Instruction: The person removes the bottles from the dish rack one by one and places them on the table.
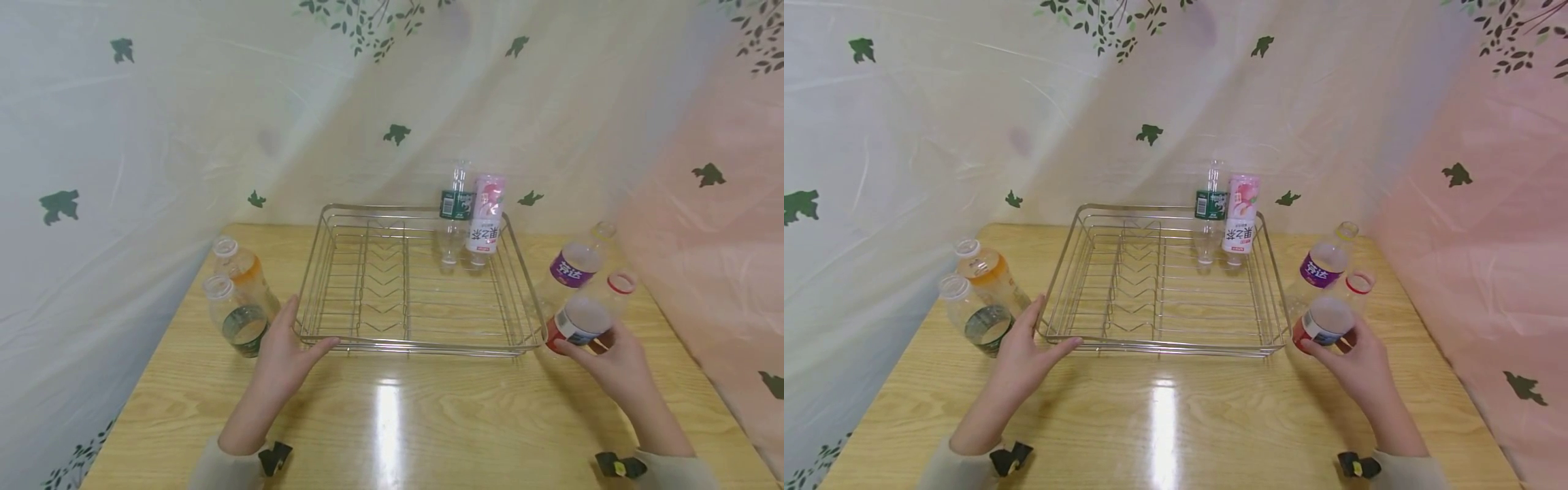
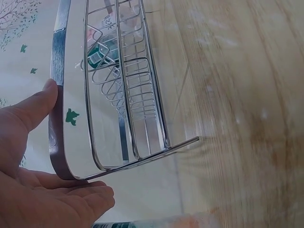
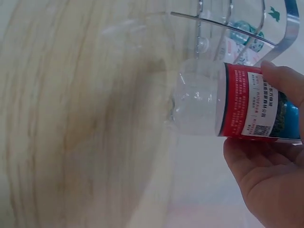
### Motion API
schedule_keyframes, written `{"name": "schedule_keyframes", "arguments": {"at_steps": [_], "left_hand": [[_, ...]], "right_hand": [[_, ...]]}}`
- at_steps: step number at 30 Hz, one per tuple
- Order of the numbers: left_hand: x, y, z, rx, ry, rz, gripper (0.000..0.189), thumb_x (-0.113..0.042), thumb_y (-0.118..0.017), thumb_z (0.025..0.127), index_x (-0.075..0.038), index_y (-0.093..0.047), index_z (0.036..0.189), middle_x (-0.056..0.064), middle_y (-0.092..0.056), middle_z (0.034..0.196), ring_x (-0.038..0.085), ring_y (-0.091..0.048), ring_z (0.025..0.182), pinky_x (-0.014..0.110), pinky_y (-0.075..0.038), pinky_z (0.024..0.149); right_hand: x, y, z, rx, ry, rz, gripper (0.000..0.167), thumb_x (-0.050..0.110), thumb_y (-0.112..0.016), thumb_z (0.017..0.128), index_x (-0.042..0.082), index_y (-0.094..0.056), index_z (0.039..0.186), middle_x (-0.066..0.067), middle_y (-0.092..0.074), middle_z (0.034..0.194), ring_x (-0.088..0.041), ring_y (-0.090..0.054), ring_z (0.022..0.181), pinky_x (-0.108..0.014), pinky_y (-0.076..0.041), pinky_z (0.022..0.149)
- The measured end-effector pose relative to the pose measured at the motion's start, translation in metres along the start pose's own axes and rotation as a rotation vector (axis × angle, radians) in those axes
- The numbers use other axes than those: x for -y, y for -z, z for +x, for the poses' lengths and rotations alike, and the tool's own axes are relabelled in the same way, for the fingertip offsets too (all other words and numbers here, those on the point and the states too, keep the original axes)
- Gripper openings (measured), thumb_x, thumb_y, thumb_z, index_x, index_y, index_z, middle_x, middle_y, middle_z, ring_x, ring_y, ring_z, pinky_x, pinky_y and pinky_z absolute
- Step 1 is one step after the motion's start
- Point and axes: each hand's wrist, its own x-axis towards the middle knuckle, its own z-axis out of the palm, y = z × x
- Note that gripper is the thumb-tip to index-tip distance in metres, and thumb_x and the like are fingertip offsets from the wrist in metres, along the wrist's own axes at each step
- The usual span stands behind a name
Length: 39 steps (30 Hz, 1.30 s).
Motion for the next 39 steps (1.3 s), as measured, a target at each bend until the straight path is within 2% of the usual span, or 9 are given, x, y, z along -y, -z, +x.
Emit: {"name": "schedule_keyframes", "arguments": {"at_steps": [7,15,26,28,31,33,35,39], "left_hand": [[0.001,-0.001,0.000,-0.004,0.009,-0.003,0.106,-0.033,-0.086,0.084,0.009,-0.022,0.156,0.031,-0.024,0.159,0.046,-0.023,0.146,0.056,-0.022,0.118],[0.001,-0.001,0.000,-0.003,0.017,-0.012,0.106,-0.033,-0.086,0.084,0.008,-0.021,0.157,0.030,-0.024,0.159,0.045,-0.024,0.146,0.055,-0.023,0.119],[0.004,-0.001,-0.002,0.022,0.056,-0.040,0.106,-0.041,-0.082,0.087,0.003,-0.018,0.160,0.025,-0.021,0.163,0.044,-0.022,0.147,0.055,-0.023,0.119],[0.003,-0.001,-0.001,0.023,0.057,-0.044,0.107,-0.041,-0.082,0.087,0.002,-0.018,0.160,0.024,-0.021,0.163,0.043,-0.022,0.147,0.055,-0.023,0.119],[0.003,-0.001,-0.002,0.024,0.059,-0.048,0.106,-0.040,-0.082,0.087,0.002,-0.018,0.160,0.024,-0.021,0.163,0.043,-0.023,0.147,0.055,-0.023,0.118],[0.003,-0.001,-0.002,0.024,0.059,-0.051,0.106,-0.041,-0.082,0.087,0.002,-0.018,0.160,0.023,-0.021,0.163,0.043,-0.023,0.147,0.055,-0.024,0.118],[0.002,0.000,-0.002,0.024,0.059,-0.054,0.106,-0.040,-0.082,0.087,0.002,-0.018,0.160,0.023,-0.021,0.163,0.043,-0.023,0.147,0.055,-0.024,0.118],[0.001,0.000,-0.002,0.028,0.065,-0.056,0.107,-0.041,-0.082,0.087,0.001,-0.017,0.161,0.023,-0.021,0.163,0.042,-0.022,0.147,0.054,-0.024,0.118]], "right_hand": [[-0.005,-0.005,0.002,0.032,0.042,0.045,0.068,0.009,-0.088,0.081,-0.004,-0.050,0.136,-0.008,-0.060,0.122,0.006,-0.058,0.106,-0.010,-0.048,0.087],[-0.005,-0.005,0.003,0.056,0.012,0.018,0.072,0.012,-0.088,0.082,-0.004,-0.047,0.139,-0.022,-0.058,0.127,0.008,-0.055,0.105,-0.008,-0.046,0.087],[-0.005,-0.001,0.002,0.098,-0.022,-0.021,0.075,0.024,-0.085,0.086,0.002,-0.047,0.146,-0.018,-0.059,0.133,0.007,-0.054,0.108,-0.010,-0.048,0.089],[-0.006,0.000,0.001,0.104,-0.030,-0.021,0.076,0.026,-0.085,0.086,0.003,-0.047,0.147,-0.018,-0.058,0.134,0.001,-0.056,0.111,-0.010,-0.047,0.090],[-0.006,0.002,0.001,0.101,-0.050,-0.029,0.078,0.028,-0.086,0.085,0.005,-0.046,0.148,-0.019,-0.058,0.136,-0.017,-0.059,0.120,-0.010,-0.046,0.091],[-0.004,0.005,0.001,0.093,-0.059,-0.031,0.079,0.029,-0.086,0.085,0.006,-0.045,0.149,-0.020,-0.057,0.138,-0.031,-0.057,0.126,-0.010,-0.045,0.093],[-0.002,0.007,0.001,0.070,-0.064,-0.034,0.081,0.028,-0.086,0.085,0.006,-0.044,0.150,-0.022,-0.056,0.139,-0.038,-0.053,0.129,-0.008,-0.043,0.093],[0.004,0.012,0.000,0.023,-0.061,-0.010,0.081,0.023,-0.086,0.086,0.004,-0.042,0.151,-0.025,-0.052,0.144,-0.036,-0.047,0.135,-0.008,-0.041,0.096]]}}
